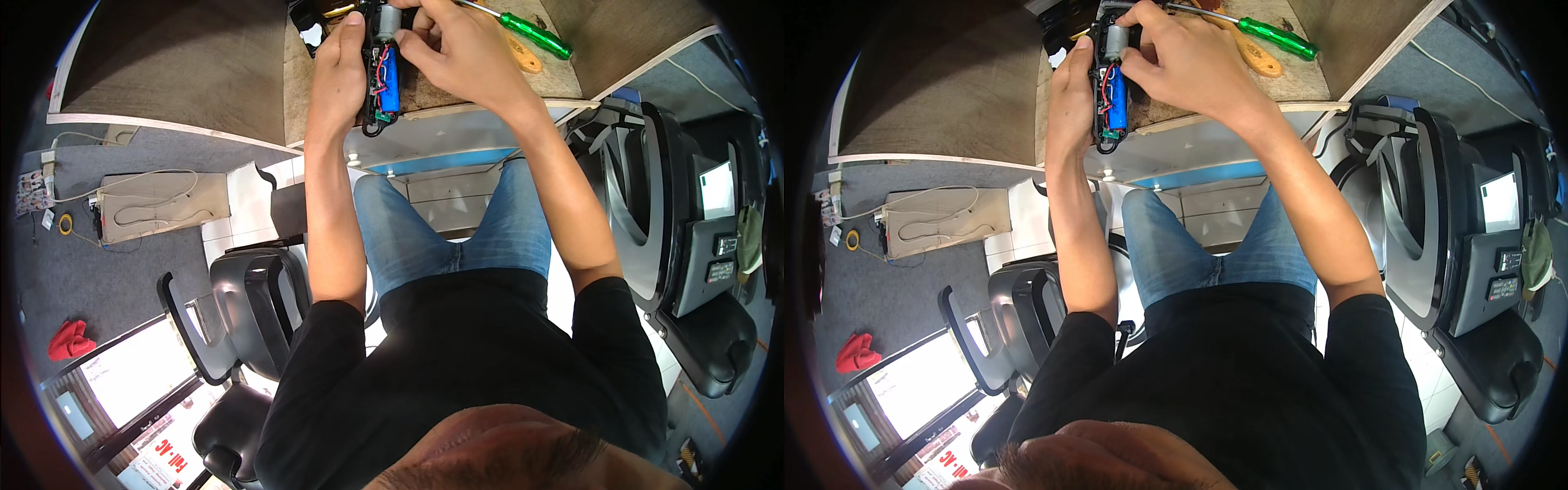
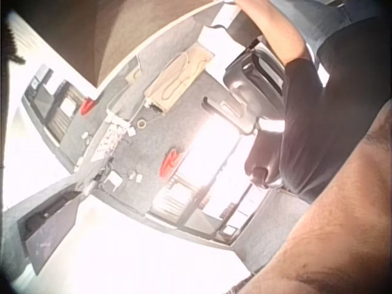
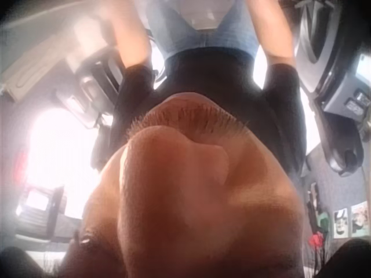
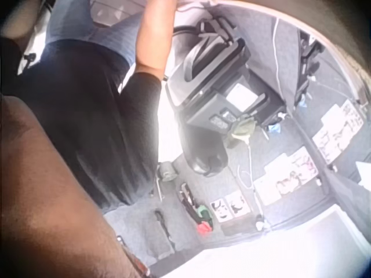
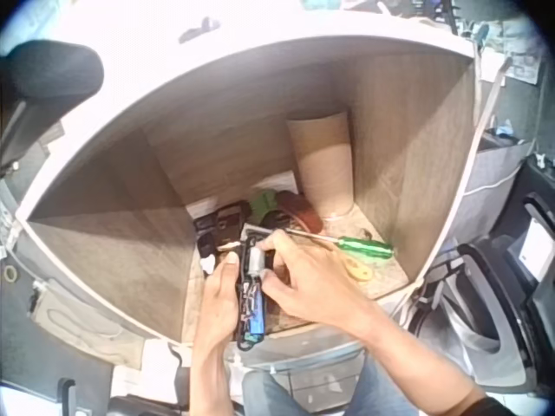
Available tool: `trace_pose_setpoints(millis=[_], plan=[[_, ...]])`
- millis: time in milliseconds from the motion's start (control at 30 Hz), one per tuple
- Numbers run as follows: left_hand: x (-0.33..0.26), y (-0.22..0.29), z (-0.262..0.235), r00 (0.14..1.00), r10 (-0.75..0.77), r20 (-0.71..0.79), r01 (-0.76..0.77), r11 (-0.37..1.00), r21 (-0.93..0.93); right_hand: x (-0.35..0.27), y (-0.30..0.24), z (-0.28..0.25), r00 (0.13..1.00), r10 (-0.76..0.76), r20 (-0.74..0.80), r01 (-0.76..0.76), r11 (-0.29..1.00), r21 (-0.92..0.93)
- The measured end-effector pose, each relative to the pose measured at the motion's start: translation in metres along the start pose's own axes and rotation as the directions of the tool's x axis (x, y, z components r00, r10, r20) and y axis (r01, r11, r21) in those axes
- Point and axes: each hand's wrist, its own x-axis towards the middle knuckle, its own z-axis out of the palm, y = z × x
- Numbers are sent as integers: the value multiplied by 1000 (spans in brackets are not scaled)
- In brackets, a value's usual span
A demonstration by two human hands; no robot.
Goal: The person uses a screwdriver to remove screws from a hair clipper, opens the casing, and handles the internal motor and battery components before reassembling parts of the device.
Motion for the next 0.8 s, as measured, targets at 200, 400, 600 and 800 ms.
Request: trace_pose_setpoints(millis=[200,400,600,800], plan=[[1,0,-1,1000,2,1,-3,1000,24,0,9,-1,998,-53,-24,55,995,85],[-2,7,1,996,-89,-8,89,996,0,-2,0,-1,998,-20,-67,21,1000,19],[0,4,-1,997,-77,24,78,996,-48,-13,0,7,962,-150,-229,124,984,-125],[-3,8,-1,994,-108,-21,107,994,-32,-16,1,6,986,-50,-157,38,996,-80]])
